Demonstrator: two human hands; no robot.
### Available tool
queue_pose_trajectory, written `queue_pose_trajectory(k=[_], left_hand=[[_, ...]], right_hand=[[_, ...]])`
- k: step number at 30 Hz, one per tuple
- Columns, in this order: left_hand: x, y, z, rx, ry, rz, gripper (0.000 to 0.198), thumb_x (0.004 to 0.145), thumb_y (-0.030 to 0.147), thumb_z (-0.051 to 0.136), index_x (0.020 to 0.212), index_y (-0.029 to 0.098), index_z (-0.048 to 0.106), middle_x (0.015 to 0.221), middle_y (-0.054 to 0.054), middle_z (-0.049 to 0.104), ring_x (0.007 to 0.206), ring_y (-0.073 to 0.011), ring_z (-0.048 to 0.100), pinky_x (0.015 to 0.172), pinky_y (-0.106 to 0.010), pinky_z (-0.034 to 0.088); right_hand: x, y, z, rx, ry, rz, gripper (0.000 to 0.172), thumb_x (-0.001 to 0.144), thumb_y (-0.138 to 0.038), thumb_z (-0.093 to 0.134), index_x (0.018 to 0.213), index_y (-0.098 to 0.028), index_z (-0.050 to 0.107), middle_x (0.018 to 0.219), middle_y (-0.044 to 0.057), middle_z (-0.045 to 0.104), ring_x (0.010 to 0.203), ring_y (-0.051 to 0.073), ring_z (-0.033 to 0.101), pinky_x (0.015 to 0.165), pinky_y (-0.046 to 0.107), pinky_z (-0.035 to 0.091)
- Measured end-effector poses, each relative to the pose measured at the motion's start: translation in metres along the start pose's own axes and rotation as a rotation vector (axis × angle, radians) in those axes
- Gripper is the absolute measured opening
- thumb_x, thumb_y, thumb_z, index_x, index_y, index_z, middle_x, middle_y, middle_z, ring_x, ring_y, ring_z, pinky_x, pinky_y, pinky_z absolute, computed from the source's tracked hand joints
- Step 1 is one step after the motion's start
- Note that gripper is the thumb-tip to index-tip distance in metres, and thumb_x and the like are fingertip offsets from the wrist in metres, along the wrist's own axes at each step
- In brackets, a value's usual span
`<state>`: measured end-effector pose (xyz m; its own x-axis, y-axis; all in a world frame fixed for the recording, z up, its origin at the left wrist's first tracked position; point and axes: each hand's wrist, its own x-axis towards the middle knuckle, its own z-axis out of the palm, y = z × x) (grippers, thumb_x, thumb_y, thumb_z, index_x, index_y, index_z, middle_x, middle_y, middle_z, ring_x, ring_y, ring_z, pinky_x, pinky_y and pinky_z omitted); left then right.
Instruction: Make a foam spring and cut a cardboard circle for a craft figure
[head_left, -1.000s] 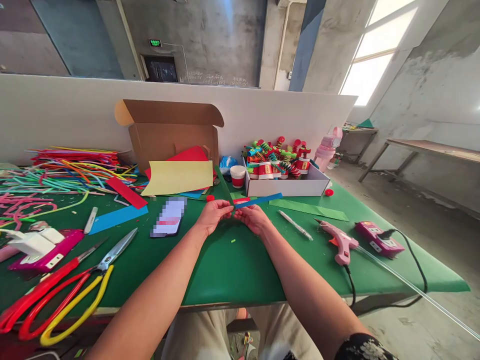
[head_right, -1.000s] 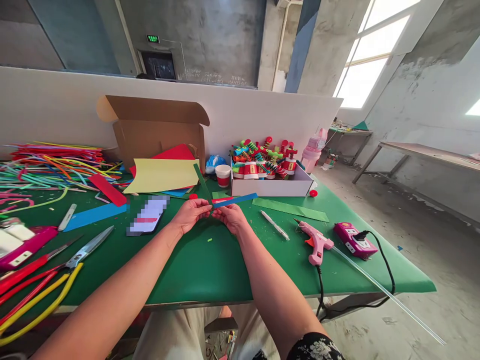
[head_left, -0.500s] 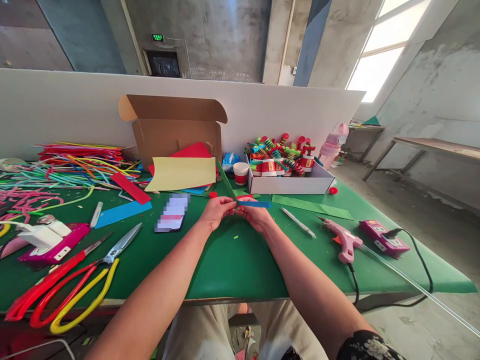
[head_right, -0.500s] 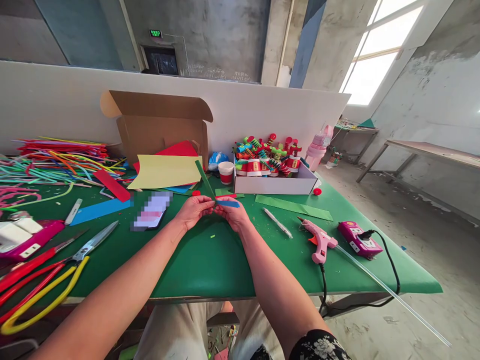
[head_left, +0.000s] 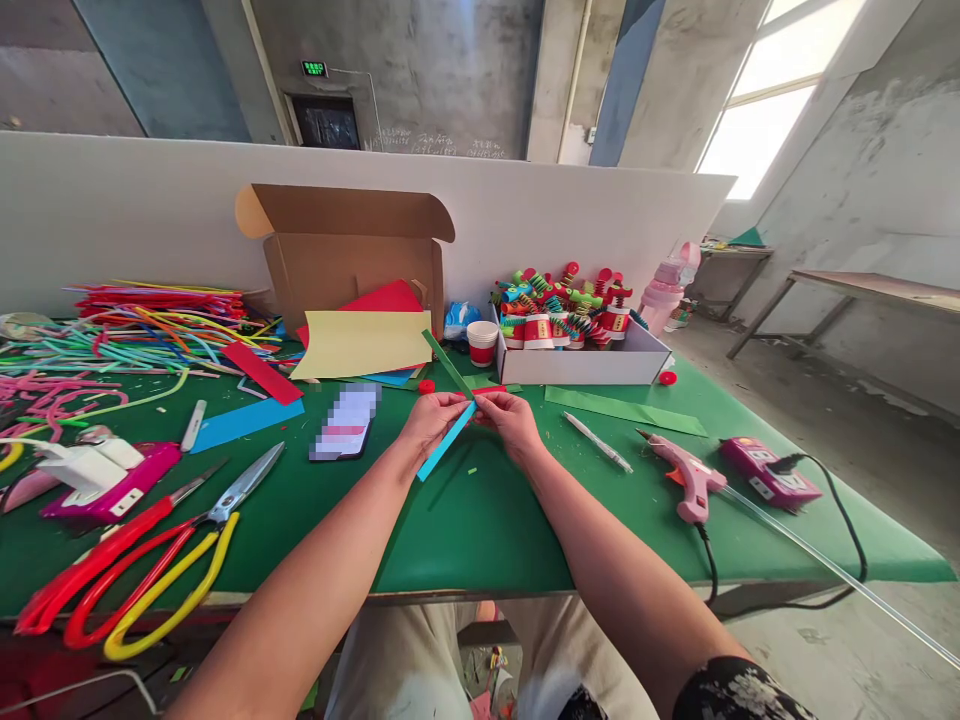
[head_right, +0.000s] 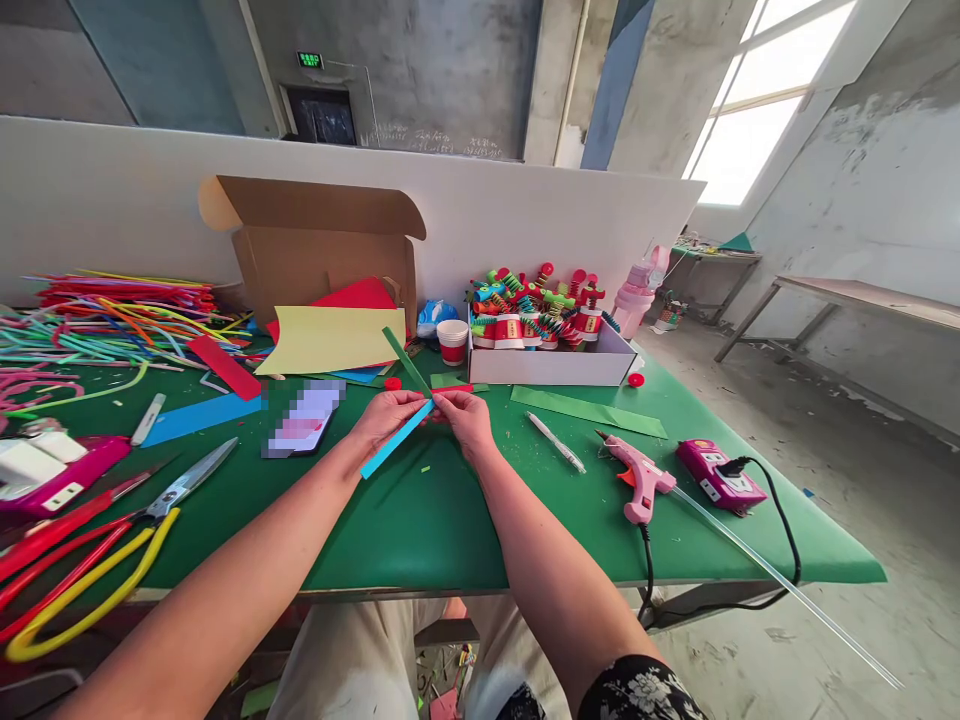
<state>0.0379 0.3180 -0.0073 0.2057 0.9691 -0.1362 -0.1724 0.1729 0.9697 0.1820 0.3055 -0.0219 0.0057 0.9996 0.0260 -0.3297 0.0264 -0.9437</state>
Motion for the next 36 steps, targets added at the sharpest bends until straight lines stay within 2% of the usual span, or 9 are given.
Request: queue_pose_trajectory(k=[6,11,15,19,23,32,36], left_hand=[[0.002,-0.003,-0.001,-0.006,0.022,0.053,0.04,0.043,0.039,0.09,0.065,0.015,0.067,0.056,0.001,0.065,0.051,-0.0121,0.058,0.054,-0.026,0.048],[-0.001,-0.004,0.004,-0.085,-0.053,0.118,0.037,0.051,0.033,0.087,0.078,0.015,0.07,0.072,-0.003,0.069,0.064,-0.0132,0.061,0.065,-0.029,0.05],[-0.006,-0.003,0.008,-0.043,-0.09,0.159,0.034,0.053,0.031,0.086,0.077,0.017,0.066,0.069,0.001,0.065,0.064,-0.0117,0.058,0.061,-0.025,0.046],[-0.007,-0.001,0.009,-0.02,-0.064,0.207,0.035,0.055,0.038,0.083,0.073,0.018,0.061,0.065,0.003,0.061,0.063,-0.0115,0.056,0.058,-0.024,0.043],[-0.008,-0.001,0.009,0.011,-0.028,0.205,0.036,0.056,0.043,0.08,0.071,0.018,0.058,0.064,0.003,0.06,0.061,-0.0112,0.055,0.057,-0.023,0.042],[-0.005,-0.005,0.009,0.047,0.038,0.221,0.038,0.053,0.044,0.081,0.065,0.018,0.057,0.061,0.003,0.059,0.06,-0.0118,0.055,0.057,-0.024,0.042],[-0.002,-0.007,0.007,0.089,0.072,0.254,0.037,0.052,0.045,0.082,0.063,0.019,0.058,0.058,0.003,0.057,0.057,-0.0114,0.053,0.056,-0.024,0.041]], right_hand=[[0.0,-0.002,-0.001,-0.01,-0.041,0.014,0.03,0.052,-0.032,0.087,0.074,-0.017,0.072,0.067,0.0,0.071,0.059,0.011,0.061,0.073,0.03,0.055],[0.004,-0.005,-0.006,0.189,0.001,0.059,0.026,0.056,-0.023,0.087,0.073,-0.016,0.069,0.065,-0.001,0.068,0.059,0.01,0.061,0.072,0.027,0.057],[0.006,-0.007,-0.006,0.297,0.035,0.111,0.026,0.057,-0.019,0.087,0.074,-0.016,0.068,0.065,-0.002,0.067,0.058,0.008,0.062,0.067,0.023,0.057],[0.003,-0.007,-0.004,0.245,-0.001,0.131,0.028,0.054,-0.022,0.089,0.071,-0.016,0.067,0.064,-0.002,0.068,0.057,0.009,0.063,0.063,0.021,0.056],[0.0,-0.006,-0.001,0.191,-0.06,0.084,0.03,0.054,-0.027,0.088,0.071,-0.016,0.066,0.064,0.0,0.07,0.061,0.012,0.066,0.066,0.025,0.057],[0.0,-0.001,-0.001,0.164,-0.059,0.059,0.033,0.051,-0.026,0.089,0.074,-0.016,0.067,0.065,0.0,0.071,0.06,0.013,0.068,0.071,0.029,0.059],[0.0,-0.001,-0.001,0.162,-0.068,0.077,0.028,0.055,-0.028,0.088,0.072,-0.016,0.068,0.065,0.001,0.071,0.06,0.013,0.068,0.071,0.029,0.059]])
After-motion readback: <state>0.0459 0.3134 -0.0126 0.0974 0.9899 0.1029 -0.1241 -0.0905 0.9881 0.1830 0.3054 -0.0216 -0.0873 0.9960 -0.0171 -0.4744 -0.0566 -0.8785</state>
